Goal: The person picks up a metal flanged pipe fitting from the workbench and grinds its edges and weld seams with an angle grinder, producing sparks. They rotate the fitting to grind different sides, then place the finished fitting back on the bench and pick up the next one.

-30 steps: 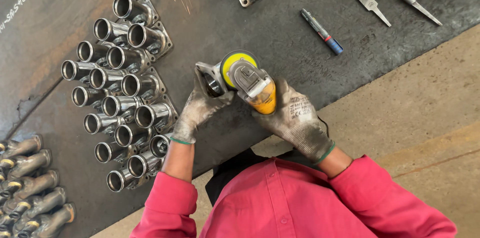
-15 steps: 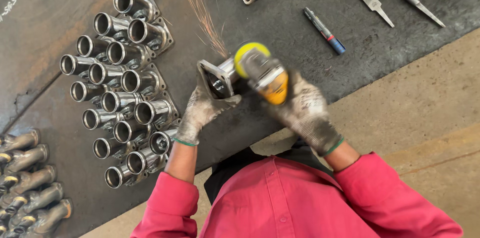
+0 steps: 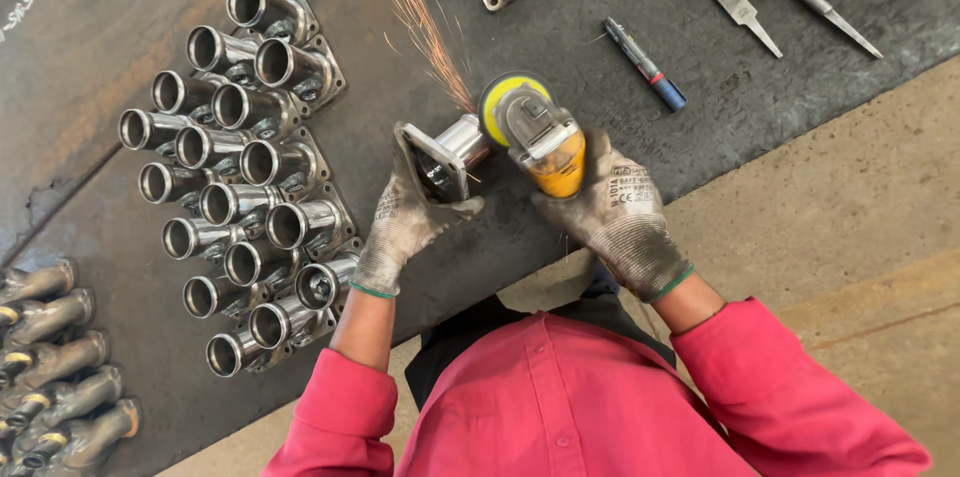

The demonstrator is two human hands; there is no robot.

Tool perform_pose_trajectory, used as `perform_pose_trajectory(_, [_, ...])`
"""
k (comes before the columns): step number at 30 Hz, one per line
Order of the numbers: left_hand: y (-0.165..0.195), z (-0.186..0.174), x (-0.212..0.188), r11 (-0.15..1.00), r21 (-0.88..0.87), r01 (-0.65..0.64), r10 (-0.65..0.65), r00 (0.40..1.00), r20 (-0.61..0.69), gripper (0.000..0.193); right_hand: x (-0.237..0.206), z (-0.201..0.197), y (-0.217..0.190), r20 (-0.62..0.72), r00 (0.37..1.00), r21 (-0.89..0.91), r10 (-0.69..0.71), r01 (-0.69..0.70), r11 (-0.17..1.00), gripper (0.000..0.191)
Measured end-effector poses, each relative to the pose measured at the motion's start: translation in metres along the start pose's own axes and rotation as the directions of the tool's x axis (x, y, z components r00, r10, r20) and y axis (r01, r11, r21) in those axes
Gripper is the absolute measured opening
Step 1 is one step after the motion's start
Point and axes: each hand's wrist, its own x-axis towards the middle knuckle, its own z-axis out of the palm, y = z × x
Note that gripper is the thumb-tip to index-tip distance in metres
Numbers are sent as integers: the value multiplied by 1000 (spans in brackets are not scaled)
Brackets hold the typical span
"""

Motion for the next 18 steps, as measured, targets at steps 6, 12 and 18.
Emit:
perform_pose_trajectory(6, [-1, 3, -3, 996, -20, -92, 92, 996, 1, 140, -10, 7, -7, -35, 974, 56, -224, 226, 973, 80])
perform_pose_trajectory(12, [3, 9, -3, 838, -494, 232, -236, 970, 55, 137, 0, -5, -4, 5, 994, -40, -106, 106, 994, 79])
perform_pose_trajectory(18, [16, 5, -14, 925, 379, -16, 46, 997, -70, 151, -7, 0, -14, 55, 971, -126, -234, 240, 963, 69])
